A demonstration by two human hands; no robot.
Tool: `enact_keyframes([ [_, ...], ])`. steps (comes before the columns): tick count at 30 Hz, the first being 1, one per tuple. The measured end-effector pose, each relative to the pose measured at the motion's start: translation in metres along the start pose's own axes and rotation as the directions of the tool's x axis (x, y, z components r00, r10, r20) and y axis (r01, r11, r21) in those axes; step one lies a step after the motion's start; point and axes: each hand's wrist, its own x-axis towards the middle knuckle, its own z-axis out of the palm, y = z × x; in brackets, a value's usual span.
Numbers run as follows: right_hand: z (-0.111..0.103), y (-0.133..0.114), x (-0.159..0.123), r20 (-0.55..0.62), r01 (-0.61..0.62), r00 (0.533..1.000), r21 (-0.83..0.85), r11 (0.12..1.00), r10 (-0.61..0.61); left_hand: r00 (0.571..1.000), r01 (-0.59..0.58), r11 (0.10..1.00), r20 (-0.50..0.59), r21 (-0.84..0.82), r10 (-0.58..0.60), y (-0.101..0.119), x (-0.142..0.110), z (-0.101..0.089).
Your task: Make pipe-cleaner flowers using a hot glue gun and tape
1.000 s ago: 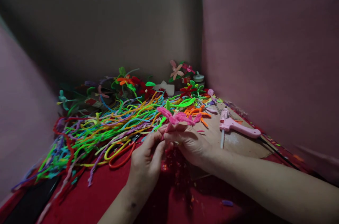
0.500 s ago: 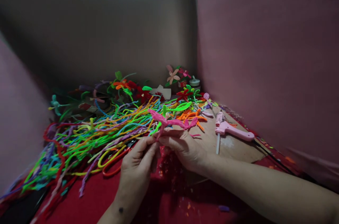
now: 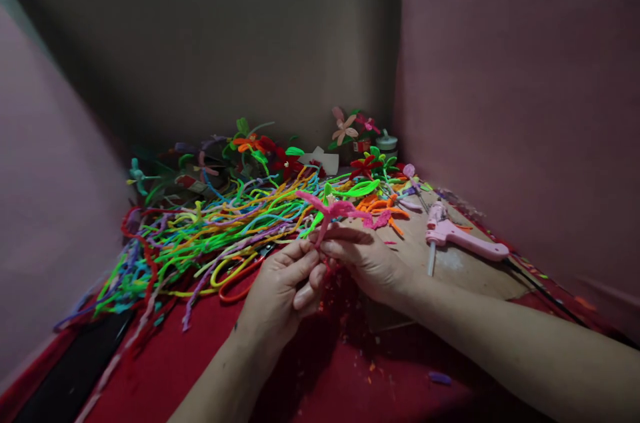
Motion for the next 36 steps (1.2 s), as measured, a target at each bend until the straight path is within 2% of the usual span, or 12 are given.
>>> enact_keyframes([
  [4,-0.001,0.001,0.0,-0.01,-0.02,1.0,-0.001,1.0,0.02,0.996,0.048,0.998,0.071,-0.033,-0.045,0.0,0.002,-0.004],
  [8,0.001,0.0,0.0,-0.009,0.002,1.0,-0.003,1.0,-0.002,0.998,0.016,1.0,0.055,0.016,-0.017,-0.001,0.001,-0.002],
  [10,0.003,-0.001,-0.001,-0.029,0.004,1.0,0.003,1.0,-0.004,0.999,-0.032,0.993,0.006,0.116,0.032,-0.003,0.0,0.0],
  [12,0.005,0.0,-0.001,-0.061,0.025,0.998,0.005,1.0,-0.024,0.986,-0.129,0.939,-0.057,0.319,0.155,-0.006,0.0,0.001],
  [14,0.006,0.001,-0.003,-0.091,0.053,0.994,0.005,0.999,-0.053,0.927,-0.258,0.759,-0.067,0.597,0.368,-0.012,0.0,0.0],
  [16,0.006,0.002,-0.004,-0.119,0.065,0.991,0.013,0.998,-0.063,0.821,-0.342,0.461,0.021,0.819,0.571,-0.017,0.001,-0.002],
  [18,0.005,0.004,-0.005,-0.132,0.049,0.99,0.029,0.998,-0.045,0.726,-0.358,0.192,0.144,0.914,0.672,-0.021,0.002,-0.005],
  [19,0.004,0.004,-0.005,-0.137,0.039,0.99,0.035,0.999,-0.034,0.697,-0.353,0.104,0.187,0.93,0.692,-0.023,0.003,-0.006],
  [25,0.005,0.006,-0.006,-0.164,0.015,0.986,0.05,0.999,-0.007,0.583,-0.304,-0.12,0.284,0.945,0.761,-0.024,0.006,-0.01],
  [29,0.007,0.006,-0.007,-0.169,0.009,0.986,0.021,1.0,-0.005,0.544,-0.323,-0.28,0.42,0.904,0.726,-0.025,0.008,-0.012],
  [32,0.006,0.008,-0.007,-0.17,0.029,0.985,-0.049,0.998,-0.037,0.526,-0.34,-0.294,0.44,0.893,0.728,-0.026,0.007,-0.012],
  [36,0.004,0.008,-0.006,-0.095,0.096,0.99,-0.118,0.988,-0.108,0.546,-0.384,-0.167,0.369,0.908,0.752,-0.022,0.005,-0.009],
])
